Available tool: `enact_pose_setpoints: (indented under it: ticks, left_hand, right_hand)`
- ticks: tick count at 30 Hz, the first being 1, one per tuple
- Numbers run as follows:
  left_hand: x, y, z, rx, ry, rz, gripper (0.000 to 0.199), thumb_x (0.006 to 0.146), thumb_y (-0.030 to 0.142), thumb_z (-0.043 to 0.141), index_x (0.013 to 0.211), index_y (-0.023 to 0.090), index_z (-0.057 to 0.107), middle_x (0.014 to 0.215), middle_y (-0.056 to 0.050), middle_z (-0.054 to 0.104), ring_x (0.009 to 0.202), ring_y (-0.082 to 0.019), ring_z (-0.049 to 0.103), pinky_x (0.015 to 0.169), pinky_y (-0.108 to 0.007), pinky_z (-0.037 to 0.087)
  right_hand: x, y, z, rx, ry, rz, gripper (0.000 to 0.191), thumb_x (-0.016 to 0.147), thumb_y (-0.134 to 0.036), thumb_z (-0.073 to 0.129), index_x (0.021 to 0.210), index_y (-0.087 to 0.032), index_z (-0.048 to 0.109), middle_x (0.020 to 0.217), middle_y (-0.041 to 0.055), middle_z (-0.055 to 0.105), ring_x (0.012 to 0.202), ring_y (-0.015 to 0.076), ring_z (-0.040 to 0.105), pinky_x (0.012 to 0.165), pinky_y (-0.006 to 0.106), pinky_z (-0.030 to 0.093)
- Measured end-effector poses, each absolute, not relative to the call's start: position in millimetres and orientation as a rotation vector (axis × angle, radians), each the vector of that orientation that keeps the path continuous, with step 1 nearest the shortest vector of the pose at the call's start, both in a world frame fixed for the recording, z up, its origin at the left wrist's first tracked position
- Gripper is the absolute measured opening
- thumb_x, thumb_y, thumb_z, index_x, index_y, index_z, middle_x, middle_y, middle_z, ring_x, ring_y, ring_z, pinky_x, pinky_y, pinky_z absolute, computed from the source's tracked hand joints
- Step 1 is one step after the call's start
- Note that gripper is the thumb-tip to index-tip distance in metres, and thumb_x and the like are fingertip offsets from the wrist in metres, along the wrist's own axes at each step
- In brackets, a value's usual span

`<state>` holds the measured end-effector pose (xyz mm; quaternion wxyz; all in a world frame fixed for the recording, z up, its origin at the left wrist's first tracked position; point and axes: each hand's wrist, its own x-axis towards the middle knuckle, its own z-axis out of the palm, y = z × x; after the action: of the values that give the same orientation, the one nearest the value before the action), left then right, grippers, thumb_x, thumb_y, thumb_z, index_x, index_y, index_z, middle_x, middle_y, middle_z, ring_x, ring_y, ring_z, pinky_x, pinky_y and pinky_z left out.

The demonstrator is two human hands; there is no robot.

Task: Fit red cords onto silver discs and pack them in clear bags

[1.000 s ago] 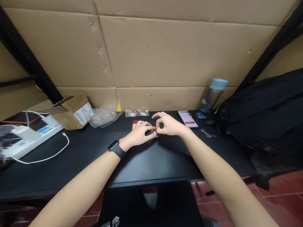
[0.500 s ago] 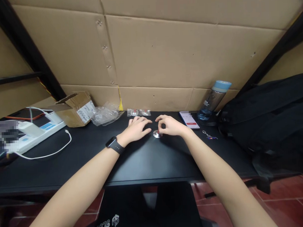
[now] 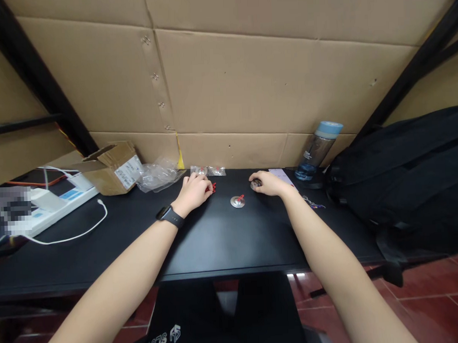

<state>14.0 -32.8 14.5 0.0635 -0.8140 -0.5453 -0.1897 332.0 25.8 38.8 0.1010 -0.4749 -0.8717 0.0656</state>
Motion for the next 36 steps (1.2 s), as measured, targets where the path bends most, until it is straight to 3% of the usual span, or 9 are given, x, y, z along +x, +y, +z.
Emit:
enact_pose_setpoints:
  ticks: [5, 12, 17, 22, 29, 32, 36]
  left_hand:
    - [15.7, -34.3, 14.2, -2.458, -1.622, -0.606, 0.011, 0.094, 0.026, 0.061, 0.086, 0.024, 0.068, 0.11, -0.008, 0.07, 0.114, -0.031, 0.051, 0.088, -0.044, 0.034]
    - [23.5, -38.7, 25.3, -2.448, -1.717, -0.875, 0.014, 0.1, 0.029, 0.052, 0.094, 0.024, 0.064, 0.101, -0.006, 0.073, 0.108, -0.026, 0.055, 0.092, -0.041, 0.029]
    - [28.6, -42.3, 30.3, -2.479, -1.724, -0.99, 0.013, 0.096, 0.035, 0.062, 0.093, 0.027, 0.071, 0.102, -0.003, 0.075, 0.107, -0.025, 0.058, 0.094, -0.042, 0.028]
    - [30.0, -42.8, 29.5, -2.505, -1.718, -1.005, 0.01, 0.091, 0.037, 0.069, 0.089, 0.028, 0.074, 0.101, -0.001, 0.076, 0.109, -0.026, 0.058, 0.095, -0.043, 0.027]
    - [32.4, -45.5, 31.8, -2.488, -1.746, -1.021, 0.011, 0.092, 0.035, 0.067, 0.098, 0.028, 0.072, 0.103, -0.002, 0.078, 0.109, -0.026, 0.06, 0.094, -0.043, 0.027]
    - [32.6, -46.1, 32.5, -2.468, -1.765, -1.015, 0.016, 0.093, 0.036, 0.066, 0.104, 0.028, 0.074, 0.102, -0.003, 0.079, 0.11, -0.027, 0.059, 0.094, -0.044, 0.027]
    - [33.0, -46.6, 32.2, -2.462, -1.762, -0.992, 0.015, 0.094, 0.036, 0.064, 0.098, 0.03, 0.077, 0.1, -0.003, 0.078, 0.107, -0.026, 0.059, 0.093, -0.044, 0.027]
  right_hand:
    - [336.1, 29.1, 36.9, -1.41, -2.566, 0.278, 0.033, 0.081, -0.02, 0.069, 0.114, -0.02, 0.071, 0.111, 0.0068, 0.075, 0.095, 0.0212, 0.07, 0.085, 0.028, 0.051]
    - [341.6, 31.0, 39.5, -1.417, -2.574, 0.277, 0.032, 0.078, -0.02, 0.074, 0.109, -0.023, 0.072, 0.106, 0.0036, 0.076, 0.093, 0.0199, 0.071, 0.083, 0.026, 0.05]
    - [341.1, 25.6, 47.0, -1.421, -2.541, 0.289, 0.031, 0.077, -0.013, 0.07, 0.107, -0.024, 0.073, 0.102, 0.0028, 0.078, 0.091, 0.0188, 0.072, 0.081, 0.025, 0.05]
    - [340.9, 23.3, 51.5, -1.467, -2.585, 0.298, 0.033, 0.071, -0.021, 0.079, 0.104, -0.025, 0.076, 0.102, 0.0024, 0.078, 0.09, 0.0198, 0.073, 0.078, 0.025, 0.051]
    - [341.1, 24.6, 52.0, -1.509, -2.606, 0.242, 0.041, 0.067, -0.025, 0.084, 0.107, -0.022, 0.078, 0.107, 0.0048, 0.078, 0.092, 0.0205, 0.073, 0.081, 0.025, 0.051]
    - [339.3, 23.4, 53.1, -1.523, -2.616, 0.221, 0.041, 0.064, -0.03, 0.086, 0.104, -0.022, 0.08, 0.104, 0.005, 0.079, 0.09, 0.0213, 0.073, 0.078, 0.025, 0.051]
    - [333.8, 18.9, 54.5, -1.555, -2.597, 0.188, 0.032, 0.066, -0.03, 0.081, 0.097, -0.02, 0.081, 0.093, 0.0047, 0.08, 0.084, 0.0217, 0.072, 0.073, 0.026, 0.05]
